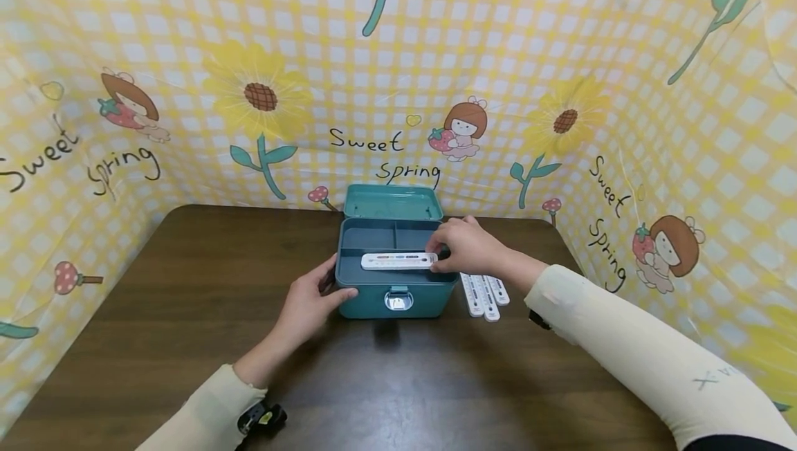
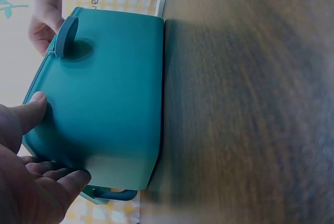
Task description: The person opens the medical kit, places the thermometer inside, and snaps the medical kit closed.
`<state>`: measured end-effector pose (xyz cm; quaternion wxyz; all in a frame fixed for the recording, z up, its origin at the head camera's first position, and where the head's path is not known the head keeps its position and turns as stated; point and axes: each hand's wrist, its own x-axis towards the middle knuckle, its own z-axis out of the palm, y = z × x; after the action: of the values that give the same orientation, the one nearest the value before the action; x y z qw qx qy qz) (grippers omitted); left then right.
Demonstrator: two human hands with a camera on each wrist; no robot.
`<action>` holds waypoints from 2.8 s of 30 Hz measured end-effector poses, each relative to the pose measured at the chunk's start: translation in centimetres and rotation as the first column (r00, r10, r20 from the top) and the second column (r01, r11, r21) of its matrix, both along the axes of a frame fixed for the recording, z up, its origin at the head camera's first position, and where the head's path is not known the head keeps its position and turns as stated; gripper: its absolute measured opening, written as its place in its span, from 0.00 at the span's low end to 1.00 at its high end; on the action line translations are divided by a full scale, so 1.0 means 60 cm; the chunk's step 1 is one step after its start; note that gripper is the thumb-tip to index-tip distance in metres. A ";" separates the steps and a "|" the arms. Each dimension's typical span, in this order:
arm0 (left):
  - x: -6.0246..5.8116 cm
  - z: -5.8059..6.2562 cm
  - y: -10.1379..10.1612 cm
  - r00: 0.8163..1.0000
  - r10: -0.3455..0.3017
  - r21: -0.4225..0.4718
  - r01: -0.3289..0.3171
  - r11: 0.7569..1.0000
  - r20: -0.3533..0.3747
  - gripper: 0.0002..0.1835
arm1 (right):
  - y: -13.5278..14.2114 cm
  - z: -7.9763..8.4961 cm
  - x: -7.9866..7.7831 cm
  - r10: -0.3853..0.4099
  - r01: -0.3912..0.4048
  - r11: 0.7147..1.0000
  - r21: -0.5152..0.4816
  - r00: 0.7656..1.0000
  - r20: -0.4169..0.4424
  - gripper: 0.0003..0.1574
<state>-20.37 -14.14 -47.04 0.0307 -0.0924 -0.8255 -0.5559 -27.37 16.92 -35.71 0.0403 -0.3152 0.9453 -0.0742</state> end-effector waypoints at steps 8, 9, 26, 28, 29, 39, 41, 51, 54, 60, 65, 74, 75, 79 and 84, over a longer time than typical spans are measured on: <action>-0.001 -0.003 0.003 1.000 0.005 -0.009 -0.005 1.000 0.022 0.44 | -0.014 -0.017 0.002 -0.028 0.028 1.000 -0.006 1.000 -0.006 0.15; -0.001 -0.003 0.003 1.000 0.006 -0.010 -0.006 1.000 0.024 0.45 | -0.016 -0.019 0.002 -0.027 0.027 1.000 -0.007 1.000 -0.011 0.15; 0.000 0.000 -0.003 0.999 0.022 -0.032 -0.021 0.999 0.023 0.45 | -0.047 -0.035 0.014 -0.069 0.067 0.997 -0.035 0.994 -0.081 0.15; 0.001 -0.001 -0.002 0.999 0.024 -0.035 -0.023 0.999 0.033 0.45 | -0.050 -0.040 0.018 -0.078 0.074 0.996 -0.047 0.993 -0.092 0.15; 0.001 -0.001 -0.001 0.999 0.024 -0.036 -0.023 0.999 0.036 0.45 | -0.051 -0.042 0.020 -0.083 0.078 0.996 -0.053 0.991 -0.105 0.14; 0.003 0.000 0.005 0.999 0.027 -0.054 -0.025 0.998 0.043 0.45 | -0.060 -0.062 0.041 -0.147 0.134 0.988 -0.073 0.960 -0.236 0.13; 0.003 0.000 0.006 0.999 0.030 -0.054 -0.028 0.998 0.039 0.44 | -0.063 -0.064 0.043 -0.160 0.146 0.986 -0.076 0.956 -0.244 0.12; 0.003 0.004 0.007 1.000 0.027 -0.092 -0.025 0.995 0.013 0.44 | -0.072 -0.068 0.047 -0.220 0.199 0.974 -0.105 0.942 -0.254 0.10; 0.004 0.007 0.007 1.000 0.025 -0.103 -0.023 0.994 0.016 0.44 | -0.069 -0.069 0.047 -0.218 0.193 0.973 -0.124 0.946 -0.238 0.10; 0.006 0.010 0.005 0.999 0.027 -0.113 -0.024 0.993 0.023 0.44 | -0.058 -0.074 0.045 -0.202 0.168 0.969 -0.181 0.961 -0.191 0.13; 0.006 0.010 0.005 0.999 0.018 -0.118 -0.013 0.993 0.038 0.45 | -0.049 -0.080 0.046 -0.220 0.180 0.962 -0.203 0.955 -0.197 0.13; 0.005 0.014 0.005 0.999 0.017 -0.120 -0.011 0.993 0.050 0.45 | -0.032 -0.073 0.044 -0.205 0.151 0.955 -0.254 0.958 -0.201 0.17; 0.004 0.014 0.005 0.998 0.014 -0.118 -0.008 0.993 0.055 0.45 | -0.025 -0.071 0.045 -0.206 0.151 0.951 -0.270 0.960 -0.191 0.17; 0.004 0.013 0.006 0.998 0.013 -0.115 -0.006 0.993 0.056 0.45 | 0.003 -0.065 0.052 -0.226 0.153 0.924 -0.352 0.958 -0.177 0.19; 0.003 0.014 0.006 0.999 0.013 -0.100 -0.008 0.995 0.047 0.44 | 0.045 -0.055 0.065 -0.292 0.183 0.860 -0.476 0.942 -0.166 0.21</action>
<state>-20.20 -13.77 -46.18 0.0094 -0.0761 -0.8533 -0.5158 -23.49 19.59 -39.04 -0.1551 -0.2025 0.9313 -0.2599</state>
